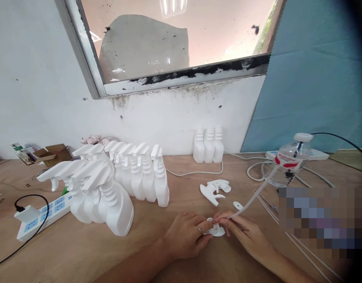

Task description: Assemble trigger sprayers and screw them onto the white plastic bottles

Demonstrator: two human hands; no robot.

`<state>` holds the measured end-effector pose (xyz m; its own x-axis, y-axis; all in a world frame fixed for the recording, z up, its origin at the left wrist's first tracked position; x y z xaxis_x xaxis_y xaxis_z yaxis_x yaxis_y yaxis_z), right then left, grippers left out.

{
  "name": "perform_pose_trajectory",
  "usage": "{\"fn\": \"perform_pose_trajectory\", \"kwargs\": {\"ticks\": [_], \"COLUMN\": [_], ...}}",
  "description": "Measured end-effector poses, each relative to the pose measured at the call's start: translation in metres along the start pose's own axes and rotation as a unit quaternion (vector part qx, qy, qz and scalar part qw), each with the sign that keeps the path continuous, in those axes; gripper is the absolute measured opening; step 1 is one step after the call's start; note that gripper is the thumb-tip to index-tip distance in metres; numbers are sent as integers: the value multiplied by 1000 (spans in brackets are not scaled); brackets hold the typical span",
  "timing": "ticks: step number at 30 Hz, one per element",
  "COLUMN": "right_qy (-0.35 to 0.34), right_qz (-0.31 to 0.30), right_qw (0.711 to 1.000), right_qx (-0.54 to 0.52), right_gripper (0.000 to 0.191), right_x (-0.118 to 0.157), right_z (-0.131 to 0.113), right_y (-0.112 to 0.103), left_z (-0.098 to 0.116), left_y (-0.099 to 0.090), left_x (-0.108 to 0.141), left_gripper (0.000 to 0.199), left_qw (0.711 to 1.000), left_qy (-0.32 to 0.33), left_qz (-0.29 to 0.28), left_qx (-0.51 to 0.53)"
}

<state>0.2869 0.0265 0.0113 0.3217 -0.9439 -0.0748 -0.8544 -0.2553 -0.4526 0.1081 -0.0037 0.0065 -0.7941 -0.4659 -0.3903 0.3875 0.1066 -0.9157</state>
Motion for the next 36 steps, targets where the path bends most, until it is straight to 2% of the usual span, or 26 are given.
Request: {"fn": "perform_pose_trajectory", "kwargs": {"ticks": [3, 8, 14, 24, 30, 36], "right_qy": [-20, -17, -37, -99, -175, -160], "right_qz": [-2, 31, 20, 52, 81, 83], "right_qw": [999, 999, 998, 988, 973, 973], "right_qx": [27, 28, 56, 103, 124, 147], "right_gripper": [33, 35, 34, 23, 14, 14], "right_x": [1, 2, 0, 2, 3, 1], "right_z": [0, -2, -3, -9, -22, -17], "right_y": [0, -1, 2, 2, 4, 8], "left_z": [0, 0, -1, 1, 1, 2], "left_y": [-1, -1, 1, -1, -2, -3], "left_x": [0, 0, 1, 1, 0, -1], "left_gripper": [30, 31, 34, 34, 28, 30], "left_qw": [1000, 1000, 1000, 1000, 999, 1000], "left_qy": [1, 0, 4, -7, -16, -16], "left_qz": [-4, -3, 4, 13, 19, 17], "left_qx": [5, 7, 6, 15, 28, 15]}}
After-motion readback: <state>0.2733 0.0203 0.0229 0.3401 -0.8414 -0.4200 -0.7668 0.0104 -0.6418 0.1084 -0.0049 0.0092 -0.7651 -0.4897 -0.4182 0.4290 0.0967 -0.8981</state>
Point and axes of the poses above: each hand's wrist, its own x-axis away from the middle knuckle, its own y-axis out of the palm, z = x × y, the point moved 3 cm from there along -x, towards the middle knuckle, and after that the axes turned 15 degrees about y, right-handed, at the moved point
